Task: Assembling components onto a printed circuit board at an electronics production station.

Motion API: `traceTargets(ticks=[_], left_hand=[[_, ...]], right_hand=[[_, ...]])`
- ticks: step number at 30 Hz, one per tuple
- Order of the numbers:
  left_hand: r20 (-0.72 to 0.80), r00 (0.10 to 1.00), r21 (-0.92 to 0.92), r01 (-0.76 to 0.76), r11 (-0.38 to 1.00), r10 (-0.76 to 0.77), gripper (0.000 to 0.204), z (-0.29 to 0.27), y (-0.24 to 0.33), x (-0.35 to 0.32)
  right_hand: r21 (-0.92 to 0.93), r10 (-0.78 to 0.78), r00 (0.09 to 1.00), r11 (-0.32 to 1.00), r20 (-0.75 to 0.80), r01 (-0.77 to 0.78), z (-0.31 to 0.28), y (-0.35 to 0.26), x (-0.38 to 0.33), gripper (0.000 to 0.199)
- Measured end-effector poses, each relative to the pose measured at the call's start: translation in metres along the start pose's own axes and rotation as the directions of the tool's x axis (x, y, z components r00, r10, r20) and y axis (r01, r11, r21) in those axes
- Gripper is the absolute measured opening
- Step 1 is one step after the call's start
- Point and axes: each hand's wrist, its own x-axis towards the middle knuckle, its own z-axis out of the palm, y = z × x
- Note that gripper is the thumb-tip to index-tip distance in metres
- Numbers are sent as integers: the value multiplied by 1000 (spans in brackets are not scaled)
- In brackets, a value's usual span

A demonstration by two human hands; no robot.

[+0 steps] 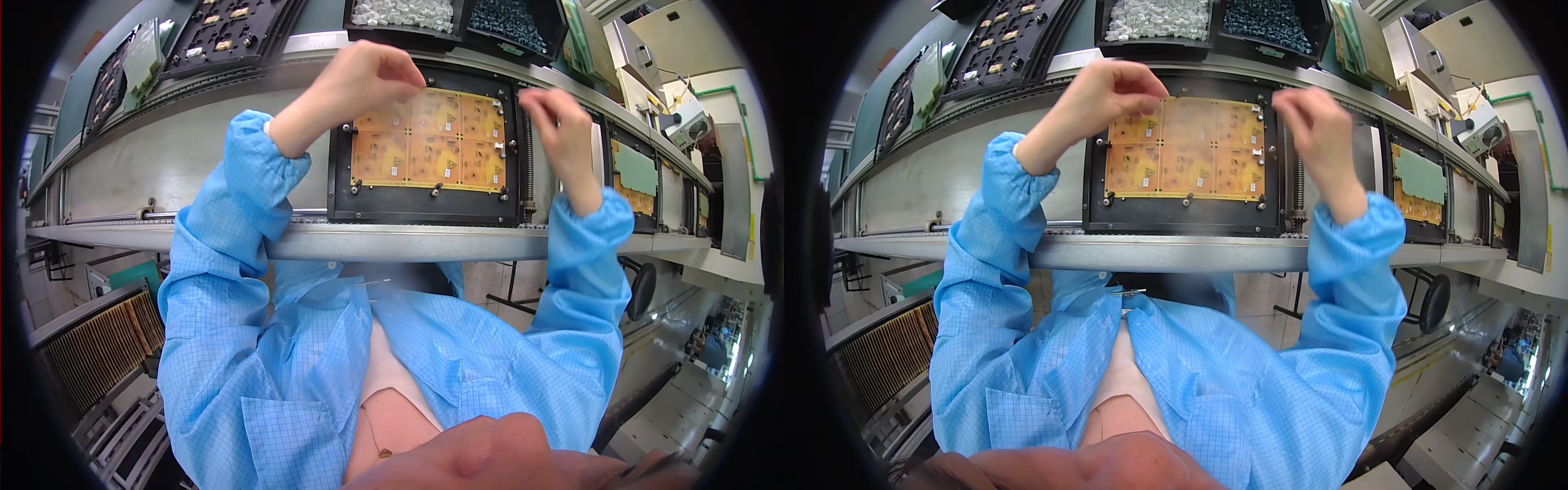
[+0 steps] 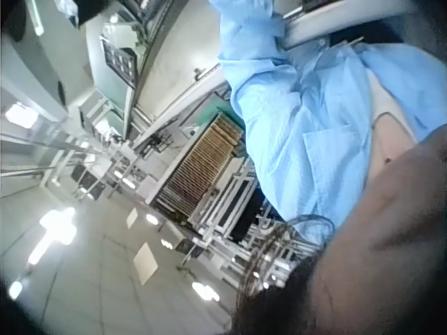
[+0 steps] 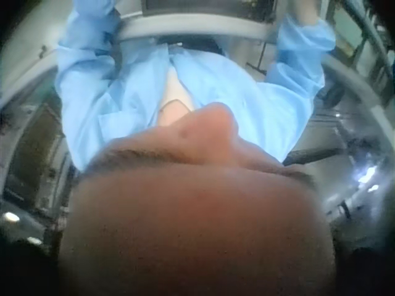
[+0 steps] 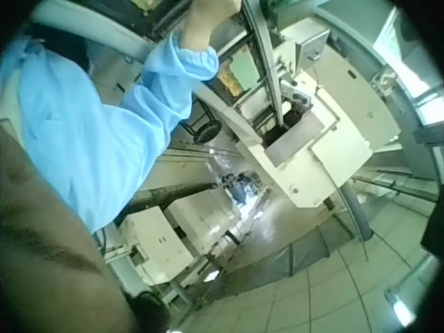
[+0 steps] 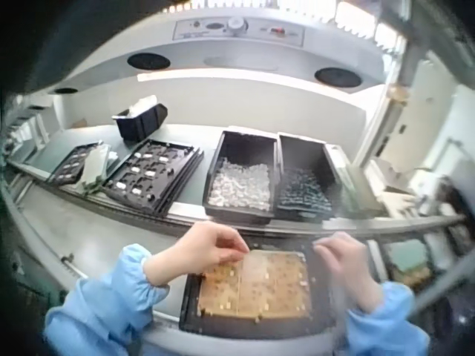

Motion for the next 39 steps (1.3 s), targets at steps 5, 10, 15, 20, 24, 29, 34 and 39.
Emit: traceTargets(ticks=[5,10,15,20,24,29,34,39], left_hand=[[-2,1000,75,11,997,-11,9,24,4,2],[-14,1000,155,7,988,-5,12,26,8,2],[-57,993,265,-86,960,105,10,32,-12,24],[-30,958,701,-182,690,284,21,48,-19,44],[-1,984,718,-123,685,177,19,54,-10,55],[-6,996,664,-63,745,90,8,57,-9,59],[49,998,710,-55,702,29,13,54,-2,64],[95,995,680,-37,733,-37,18,54,-3,65]], right_hand=[[-394,-277,958,891,-74,227,38,72,95,12],[-465,58,974,884,219,51,44,69,141,9],[-585,94,958,807,270,86,56,76,145,11],[-494,-81,991,860,107,124,54,76,136,15],[-263,-22,997,965,-73,2,43,52,110,6],[23,-86,995,996,-49,87,31,36,81,17],[106,-49,999,993,-12,50,25,19,48,15],[197,-19,1000,980,14,16,27,7,31,15]])
